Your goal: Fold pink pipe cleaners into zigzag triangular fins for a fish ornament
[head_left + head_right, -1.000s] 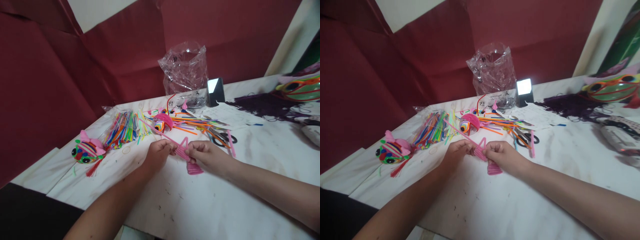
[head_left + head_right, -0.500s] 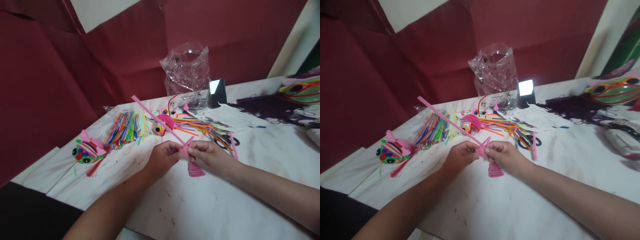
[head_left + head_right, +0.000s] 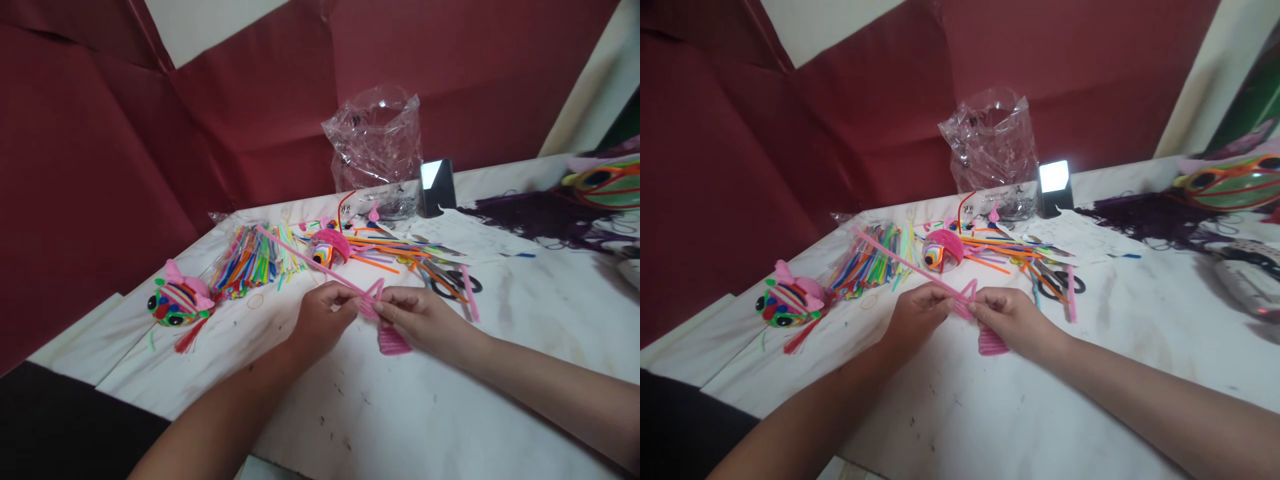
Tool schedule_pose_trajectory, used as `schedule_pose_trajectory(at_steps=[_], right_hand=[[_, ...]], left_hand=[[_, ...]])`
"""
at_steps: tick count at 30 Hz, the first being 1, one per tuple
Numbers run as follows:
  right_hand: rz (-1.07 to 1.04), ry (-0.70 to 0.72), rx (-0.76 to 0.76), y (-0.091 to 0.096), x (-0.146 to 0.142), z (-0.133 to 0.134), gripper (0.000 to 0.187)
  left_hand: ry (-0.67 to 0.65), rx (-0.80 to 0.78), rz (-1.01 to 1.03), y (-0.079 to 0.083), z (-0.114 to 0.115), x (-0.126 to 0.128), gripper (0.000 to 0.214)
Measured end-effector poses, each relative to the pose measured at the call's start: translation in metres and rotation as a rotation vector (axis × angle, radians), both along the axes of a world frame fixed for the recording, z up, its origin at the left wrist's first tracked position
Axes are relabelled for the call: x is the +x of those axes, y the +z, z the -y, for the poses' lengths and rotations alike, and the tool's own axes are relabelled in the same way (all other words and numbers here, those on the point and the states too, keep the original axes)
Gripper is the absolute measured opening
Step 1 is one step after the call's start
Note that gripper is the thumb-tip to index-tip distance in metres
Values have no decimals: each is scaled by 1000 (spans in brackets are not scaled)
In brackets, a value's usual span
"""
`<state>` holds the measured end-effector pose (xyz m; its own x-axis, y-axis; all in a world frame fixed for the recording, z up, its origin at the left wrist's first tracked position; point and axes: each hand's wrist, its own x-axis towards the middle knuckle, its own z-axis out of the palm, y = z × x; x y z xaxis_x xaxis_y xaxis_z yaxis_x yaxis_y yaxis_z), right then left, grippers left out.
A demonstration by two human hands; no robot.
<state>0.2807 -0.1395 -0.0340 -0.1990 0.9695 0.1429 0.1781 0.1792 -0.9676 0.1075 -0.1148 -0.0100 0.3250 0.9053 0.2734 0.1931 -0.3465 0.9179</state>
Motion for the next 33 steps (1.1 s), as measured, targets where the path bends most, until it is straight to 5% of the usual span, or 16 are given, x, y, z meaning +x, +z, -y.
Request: schedule_pose_trajectory(at_steps=[9, 23, 33], right_hand=[[-84, 72, -59, -5, 2, -5, 35], [-116, 87, -138, -6, 3, -5, 30], [-106, 79, -132, -6, 2, -5, 31]], left_hand=[[-84, -294, 76, 5, -7, -3, 16], [-207, -294, 96, 3, -12, -6, 16], [-174, -290, 36, 4, -11, -6, 16]])
